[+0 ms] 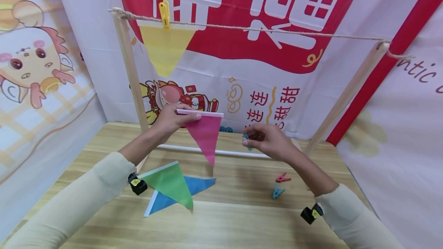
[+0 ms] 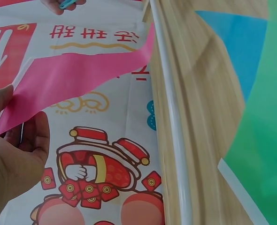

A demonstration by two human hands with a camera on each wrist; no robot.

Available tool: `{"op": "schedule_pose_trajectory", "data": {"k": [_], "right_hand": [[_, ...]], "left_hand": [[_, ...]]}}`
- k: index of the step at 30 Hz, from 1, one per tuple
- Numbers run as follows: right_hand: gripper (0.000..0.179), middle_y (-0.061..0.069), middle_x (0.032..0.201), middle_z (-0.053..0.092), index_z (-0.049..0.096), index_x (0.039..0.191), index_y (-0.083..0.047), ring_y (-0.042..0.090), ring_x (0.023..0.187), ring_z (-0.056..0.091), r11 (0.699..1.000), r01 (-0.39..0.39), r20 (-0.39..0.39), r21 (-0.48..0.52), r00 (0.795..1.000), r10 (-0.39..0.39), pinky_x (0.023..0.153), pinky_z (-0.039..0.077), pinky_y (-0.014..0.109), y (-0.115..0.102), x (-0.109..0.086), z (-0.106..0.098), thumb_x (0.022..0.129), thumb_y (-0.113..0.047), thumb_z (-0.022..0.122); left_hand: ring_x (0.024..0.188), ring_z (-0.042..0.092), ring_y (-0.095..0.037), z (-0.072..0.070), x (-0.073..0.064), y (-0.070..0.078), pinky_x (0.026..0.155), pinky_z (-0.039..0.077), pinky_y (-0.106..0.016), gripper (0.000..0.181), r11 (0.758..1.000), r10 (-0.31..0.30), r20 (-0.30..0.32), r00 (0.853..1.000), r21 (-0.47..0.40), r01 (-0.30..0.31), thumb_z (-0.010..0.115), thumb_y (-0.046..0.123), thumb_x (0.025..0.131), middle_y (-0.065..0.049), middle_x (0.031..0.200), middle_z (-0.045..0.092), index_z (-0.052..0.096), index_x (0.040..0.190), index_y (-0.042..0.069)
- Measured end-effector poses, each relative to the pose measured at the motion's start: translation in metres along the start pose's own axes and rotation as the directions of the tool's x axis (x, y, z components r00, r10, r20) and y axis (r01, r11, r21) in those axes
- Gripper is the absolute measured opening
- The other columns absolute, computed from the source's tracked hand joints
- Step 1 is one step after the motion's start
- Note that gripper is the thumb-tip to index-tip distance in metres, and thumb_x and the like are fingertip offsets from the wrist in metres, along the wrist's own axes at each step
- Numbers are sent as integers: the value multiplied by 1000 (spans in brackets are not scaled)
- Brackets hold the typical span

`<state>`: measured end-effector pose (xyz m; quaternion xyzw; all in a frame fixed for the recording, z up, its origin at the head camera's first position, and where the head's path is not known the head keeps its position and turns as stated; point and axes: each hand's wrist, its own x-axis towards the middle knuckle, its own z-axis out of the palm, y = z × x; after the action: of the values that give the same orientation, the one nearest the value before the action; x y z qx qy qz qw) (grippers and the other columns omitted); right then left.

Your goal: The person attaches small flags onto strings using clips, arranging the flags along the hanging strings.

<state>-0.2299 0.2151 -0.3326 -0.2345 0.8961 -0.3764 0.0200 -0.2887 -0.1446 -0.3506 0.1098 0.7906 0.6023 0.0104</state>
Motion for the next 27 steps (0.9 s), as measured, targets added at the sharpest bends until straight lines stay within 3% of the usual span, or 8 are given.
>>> {"op": "schedule_pose_trajectory", "data": {"k": [7,14,22,27], "right_hand": [[30,7,115,83,81,130,-10,21,101,77,999,15,-22,30,1000,-15,87,67,31,-4,2,-2,102,-19,87],[32,7,117,83,81,131,-10,21,103,78,1000,9,-44,28,999,-8,89,68,31,-8,6,-3,101,-19,88],[34,6,117,83,81,132,-11,21,104,78,999,4,-54,39,999,-1,93,68,36,-13,9,-4,101,-22,89],[34,6,117,84,81,133,-12,21,104,78,999,37,-84,32,996,-34,92,68,35,-18,11,-5,101,-21,89]], "left_hand": [[94,74,-13,1,3,6,85,65,-28,38,999,-15,-2,1000,-44,15,89,30,101,7,100,84,81,129,5],[88,74,-8,1,5,8,79,64,-22,33,993,-1,-9,1000,-116,0,88,23,102,10,96,84,81,126,3],[90,77,-10,2,8,11,86,63,-22,29,989,29,-11,1000,-148,-30,87,21,103,8,96,85,81,124,1],[94,77,-10,2,8,18,90,64,-21,35,987,41,-14,999,-154,-42,83,22,106,9,100,84,77,130,-2]]}}
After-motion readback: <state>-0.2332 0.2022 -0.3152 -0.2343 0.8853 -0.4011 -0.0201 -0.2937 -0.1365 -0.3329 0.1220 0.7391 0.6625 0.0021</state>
